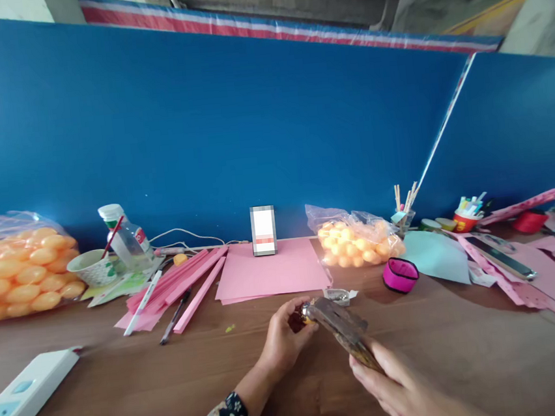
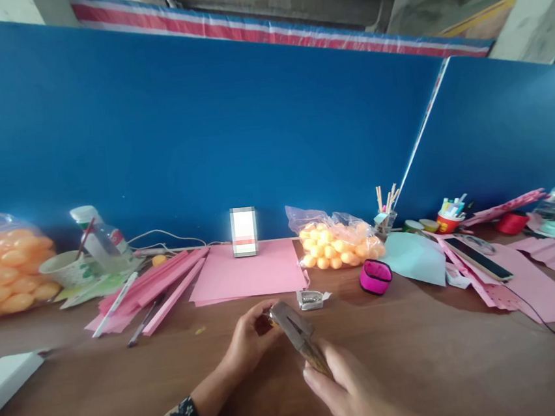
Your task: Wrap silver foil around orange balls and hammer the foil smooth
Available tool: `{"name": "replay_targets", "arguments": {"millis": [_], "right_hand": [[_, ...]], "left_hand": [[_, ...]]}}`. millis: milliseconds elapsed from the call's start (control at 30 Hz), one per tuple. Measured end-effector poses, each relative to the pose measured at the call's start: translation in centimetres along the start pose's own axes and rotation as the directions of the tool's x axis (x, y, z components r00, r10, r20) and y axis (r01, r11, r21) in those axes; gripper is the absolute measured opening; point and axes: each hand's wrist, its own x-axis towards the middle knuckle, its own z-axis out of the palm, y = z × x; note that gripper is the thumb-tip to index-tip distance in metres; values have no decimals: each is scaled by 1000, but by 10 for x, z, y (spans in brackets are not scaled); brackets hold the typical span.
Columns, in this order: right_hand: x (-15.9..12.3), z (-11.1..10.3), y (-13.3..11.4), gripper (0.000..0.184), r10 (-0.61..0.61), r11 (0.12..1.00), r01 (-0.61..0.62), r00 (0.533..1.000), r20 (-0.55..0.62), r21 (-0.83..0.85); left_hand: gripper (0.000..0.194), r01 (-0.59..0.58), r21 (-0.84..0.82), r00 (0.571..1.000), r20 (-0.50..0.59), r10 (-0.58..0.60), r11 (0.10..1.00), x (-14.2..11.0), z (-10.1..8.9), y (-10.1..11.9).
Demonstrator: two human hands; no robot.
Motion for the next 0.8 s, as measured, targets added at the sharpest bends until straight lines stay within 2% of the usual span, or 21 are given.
{"name": "replay_targets", "arguments": {"millis": [100, 167, 267, 467, 633, 800], "right_hand": [[4, -3, -4, 46, 68, 998, -68, 993, 93, -5], [5, -6, -7, 44, 57, 998, -58, 991, 122, 8], [5, -8, -11, 41, 19, 998, -25, 994, 109, 56], [8, -7, -13, 38, 33, 995, -47, 988, 151, 88], [7, -7, -14, 38, -22, 986, 0, 991, 130, 165], [9, -3, -11, 38, 25, 990, -42, 992, 126, 132]], "left_hand": [[43, 5, -2, 1000, -1, -5, 1000, 0, 0, -1], [43, 10, 3, 1000, -1, -10, 1000, 0, 0, -1], [43, 25, 8, 1000, -15, -25, 1000, 0, 0, 1], [41, 36, -35, 999, 17, -36, 999, 0, -1, 0], [43, 29, -78, 1000, 2, -29, 997, 1, -1, 0], [43, 52, -78, 999, 11, -51, 996, 1, 0, 1]]}}
